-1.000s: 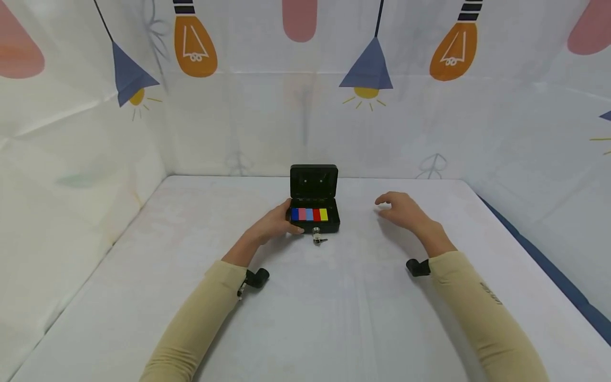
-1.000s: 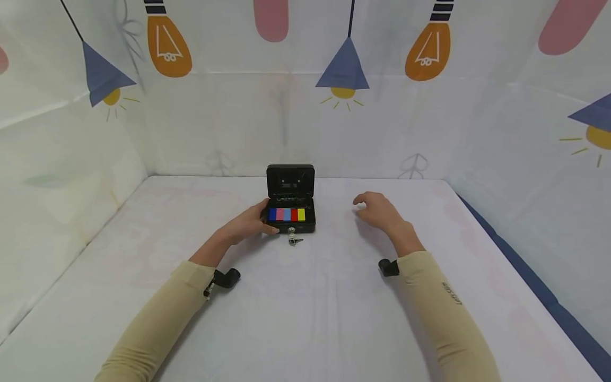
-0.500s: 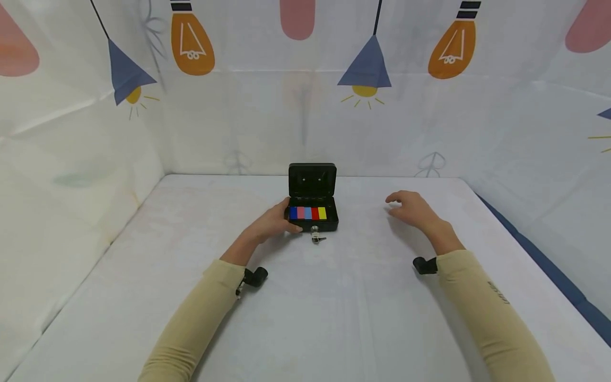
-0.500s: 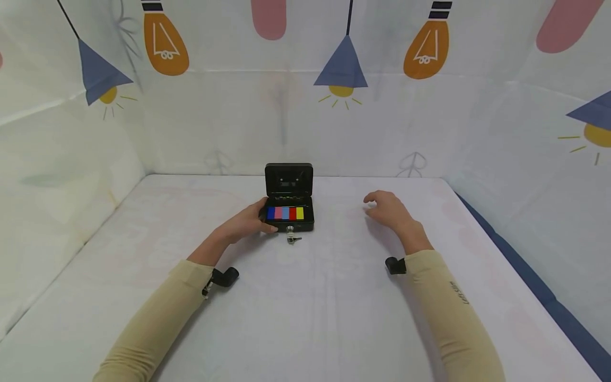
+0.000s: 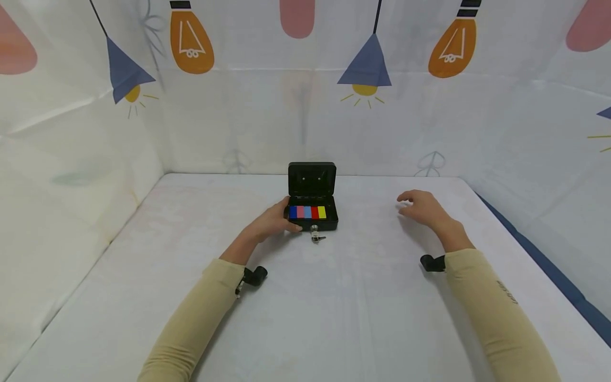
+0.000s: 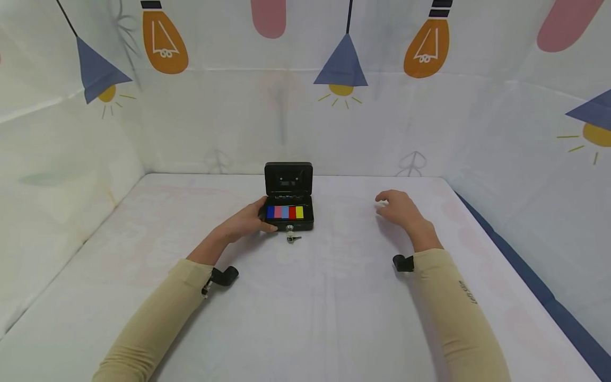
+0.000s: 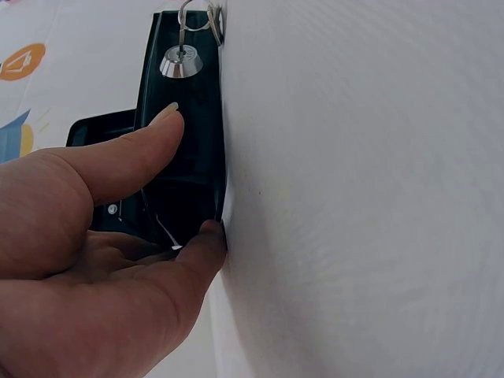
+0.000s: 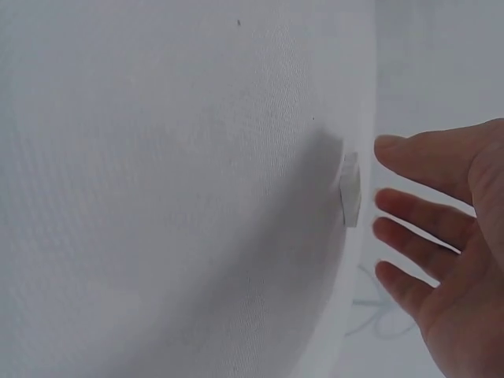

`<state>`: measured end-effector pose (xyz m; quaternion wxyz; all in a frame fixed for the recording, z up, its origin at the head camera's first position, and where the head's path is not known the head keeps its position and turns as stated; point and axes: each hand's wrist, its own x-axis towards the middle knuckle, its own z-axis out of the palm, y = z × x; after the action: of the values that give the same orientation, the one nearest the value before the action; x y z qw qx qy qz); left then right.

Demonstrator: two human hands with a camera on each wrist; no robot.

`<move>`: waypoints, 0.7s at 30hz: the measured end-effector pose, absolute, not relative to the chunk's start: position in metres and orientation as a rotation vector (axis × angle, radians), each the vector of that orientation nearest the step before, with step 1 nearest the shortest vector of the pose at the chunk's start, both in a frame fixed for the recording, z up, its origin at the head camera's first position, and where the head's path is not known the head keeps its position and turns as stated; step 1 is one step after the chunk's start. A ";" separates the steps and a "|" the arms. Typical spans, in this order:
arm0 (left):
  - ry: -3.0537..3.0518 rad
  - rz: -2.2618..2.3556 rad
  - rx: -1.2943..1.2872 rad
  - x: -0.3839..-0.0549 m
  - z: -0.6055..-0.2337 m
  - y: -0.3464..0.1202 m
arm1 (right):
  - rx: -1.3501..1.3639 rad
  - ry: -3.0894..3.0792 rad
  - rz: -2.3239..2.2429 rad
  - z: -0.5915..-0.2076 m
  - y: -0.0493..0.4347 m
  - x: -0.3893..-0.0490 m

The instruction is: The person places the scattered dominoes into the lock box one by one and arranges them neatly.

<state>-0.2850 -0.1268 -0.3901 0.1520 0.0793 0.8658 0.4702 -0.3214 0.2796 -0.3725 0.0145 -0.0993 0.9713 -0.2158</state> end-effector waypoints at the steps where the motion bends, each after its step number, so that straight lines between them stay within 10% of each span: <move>1: 2.486 1.348 0.225 -0.285 -0.390 -0.127 | -0.305 3.023 -0.670 -0.373 0.281 -0.322; 21: 2.467 1.371 0.216 -0.288 -0.393 -0.128 | -0.281 3.077 -0.645 -0.384 0.289 -0.323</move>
<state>-0.2880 -0.1276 -0.3931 0.1548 0.0755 0.8610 0.4785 -0.3235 0.2893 -0.3841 -0.0075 -0.0889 0.9748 -0.2043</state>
